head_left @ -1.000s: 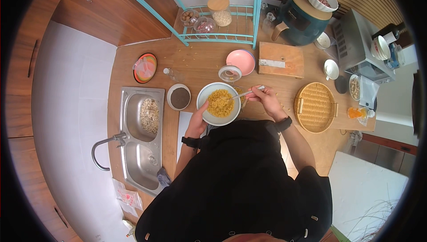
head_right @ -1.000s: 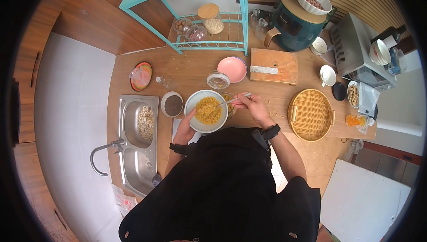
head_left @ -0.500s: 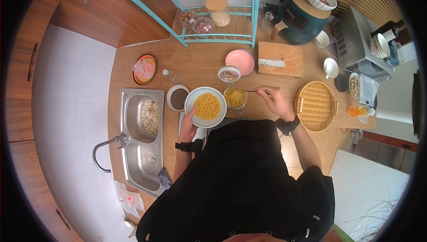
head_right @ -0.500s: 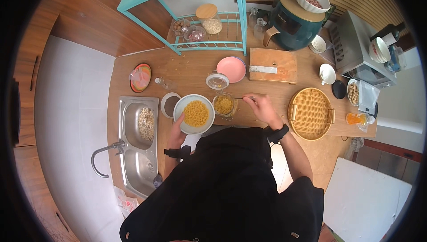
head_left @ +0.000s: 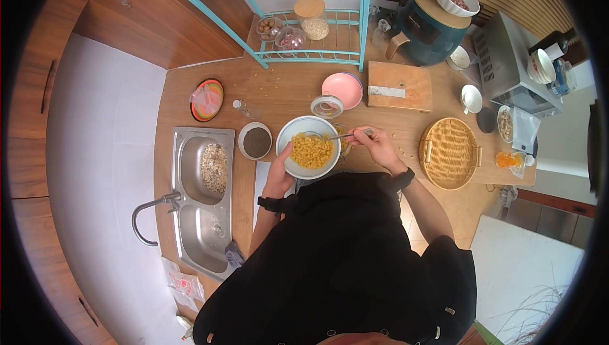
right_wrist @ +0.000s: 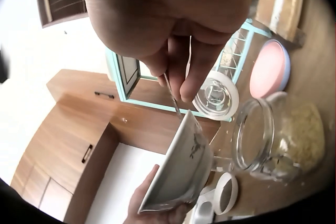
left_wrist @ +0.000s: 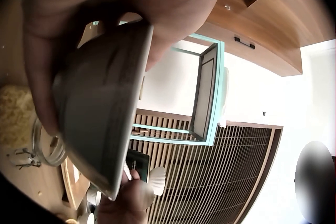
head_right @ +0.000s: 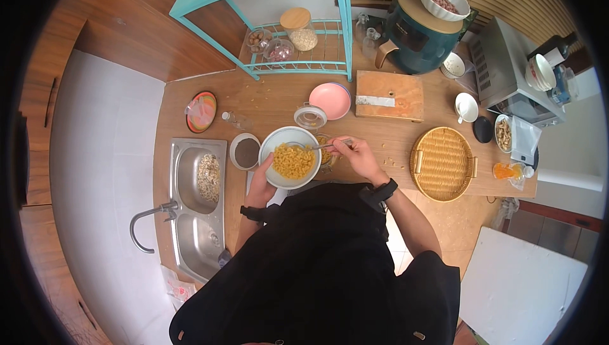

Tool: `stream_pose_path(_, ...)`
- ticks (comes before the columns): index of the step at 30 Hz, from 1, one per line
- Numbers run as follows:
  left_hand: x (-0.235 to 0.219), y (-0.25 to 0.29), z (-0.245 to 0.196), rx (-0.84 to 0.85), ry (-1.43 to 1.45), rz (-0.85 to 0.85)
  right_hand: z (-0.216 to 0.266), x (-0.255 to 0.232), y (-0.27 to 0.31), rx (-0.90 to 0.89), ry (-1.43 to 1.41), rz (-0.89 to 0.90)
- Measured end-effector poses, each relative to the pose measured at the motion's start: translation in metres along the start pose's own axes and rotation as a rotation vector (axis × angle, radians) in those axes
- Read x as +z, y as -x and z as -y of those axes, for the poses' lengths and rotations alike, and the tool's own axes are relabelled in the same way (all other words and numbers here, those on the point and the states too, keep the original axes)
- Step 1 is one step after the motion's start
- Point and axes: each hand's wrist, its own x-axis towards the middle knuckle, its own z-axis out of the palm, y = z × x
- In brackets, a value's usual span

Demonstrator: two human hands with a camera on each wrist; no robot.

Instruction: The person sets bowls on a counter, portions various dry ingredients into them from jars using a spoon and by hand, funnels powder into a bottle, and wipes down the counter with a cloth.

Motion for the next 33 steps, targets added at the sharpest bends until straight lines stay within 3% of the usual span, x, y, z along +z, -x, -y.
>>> stream_pose_path(4,0.003,-0.005,0.002,-0.009,-0.039,-0.014,-0.009,0.001,-0.001,0.114,-0.142,0.013)
stream_pose_path(6,0.003,-0.006,0.003,-0.021,-0.057,-0.014,-0.005,0.001,-0.001,0.255,-0.224,0.016)
stream_pose_path(13,-0.015,-0.009,0.011,-0.043,-0.125,-0.058,-0.002,-0.002,0.000,0.296,-0.241,0.006)
stream_pose_path(22,-0.033,-0.001,0.006,-0.005,-0.113,-0.121,0.023,-0.034,0.006,0.101,-0.158,-0.140)
stream_pose_path(25,-0.042,-0.002,0.004,0.011,-0.105,-0.139,0.019,-0.038,0.008,-0.025,0.051,-0.152)
stream_pose_path(27,-0.044,-0.002,0.002,0.019,-0.115,-0.136,0.036,-0.024,0.019,-0.073,0.603,-0.153)
stream_pose_path(28,-0.043,-0.001,0.001,0.027,-0.127,-0.133,0.039,-0.020,0.022,-0.075,0.604,-0.152)
stream_pose_path(30,-0.039,0.000,-0.001,0.038,-0.139,-0.148,0.044,-0.011,0.026,-0.309,0.793,-0.158)
stream_pose_path(33,-0.035,-0.001,-0.002,0.026,-0.149,-0.148,0.058,-0.001,0.025,-0.319,0.618,-0.151)
